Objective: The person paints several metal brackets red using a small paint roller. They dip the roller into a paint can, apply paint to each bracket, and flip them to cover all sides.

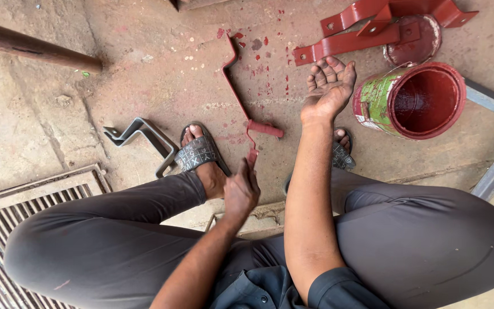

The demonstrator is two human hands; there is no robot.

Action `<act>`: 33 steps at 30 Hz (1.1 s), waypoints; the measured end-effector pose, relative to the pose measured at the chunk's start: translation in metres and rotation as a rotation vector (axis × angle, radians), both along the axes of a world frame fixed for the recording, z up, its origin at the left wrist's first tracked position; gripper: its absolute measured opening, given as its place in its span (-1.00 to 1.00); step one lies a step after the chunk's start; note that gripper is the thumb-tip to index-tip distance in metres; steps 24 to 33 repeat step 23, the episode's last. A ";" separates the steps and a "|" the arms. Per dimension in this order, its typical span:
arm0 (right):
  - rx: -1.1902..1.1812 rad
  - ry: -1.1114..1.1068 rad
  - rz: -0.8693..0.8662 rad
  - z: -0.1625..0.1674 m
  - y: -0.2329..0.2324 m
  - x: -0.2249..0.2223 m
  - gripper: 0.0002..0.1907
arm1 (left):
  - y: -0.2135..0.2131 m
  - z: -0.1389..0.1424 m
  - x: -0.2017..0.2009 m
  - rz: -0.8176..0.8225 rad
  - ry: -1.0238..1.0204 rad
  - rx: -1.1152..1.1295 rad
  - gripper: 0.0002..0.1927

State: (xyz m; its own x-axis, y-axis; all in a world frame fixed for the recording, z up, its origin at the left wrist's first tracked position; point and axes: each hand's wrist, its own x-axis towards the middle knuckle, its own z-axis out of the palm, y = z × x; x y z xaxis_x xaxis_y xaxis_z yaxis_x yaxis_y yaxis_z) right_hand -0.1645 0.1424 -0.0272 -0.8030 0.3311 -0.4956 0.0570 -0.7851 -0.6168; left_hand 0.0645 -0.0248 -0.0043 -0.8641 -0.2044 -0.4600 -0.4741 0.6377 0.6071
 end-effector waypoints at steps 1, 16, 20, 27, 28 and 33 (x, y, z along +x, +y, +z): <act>-0.002 -0.005 -0.001 0.000 0.000 0.002 -0.52 | 0.005 0.002 0.010 0.008 -0.011 -0.025 -0.63; -0.007 0.019 0.010 0.002 0.018 0.002 -0.54 | 0.011 0.028 0.006 0.080 0.143 0.126 -0.64; 0.014 -0.036 0.090 -0.002 0.014 -0.001 -0.53 | -0.005 0.033 0.003 0.184 0.078 0.126 -0.61; 0.191 -0.116 0.208 -0.024 0.004 0.002 -0.53 | -0.032 0.026 0.001 0.228 0.198 0.024 -0.63; 0.191 -0.116 0.208 -0.024 0.004 0.002 -0.53 | -0.032 0.026 0.001 0.228 0.198 0.024 -0.63; 0.191 -0.116 0.208 -0.024 0.004 0.002 -0.53 | -0.032 0.026 0.001 0.228 0.198 0.024 -0.63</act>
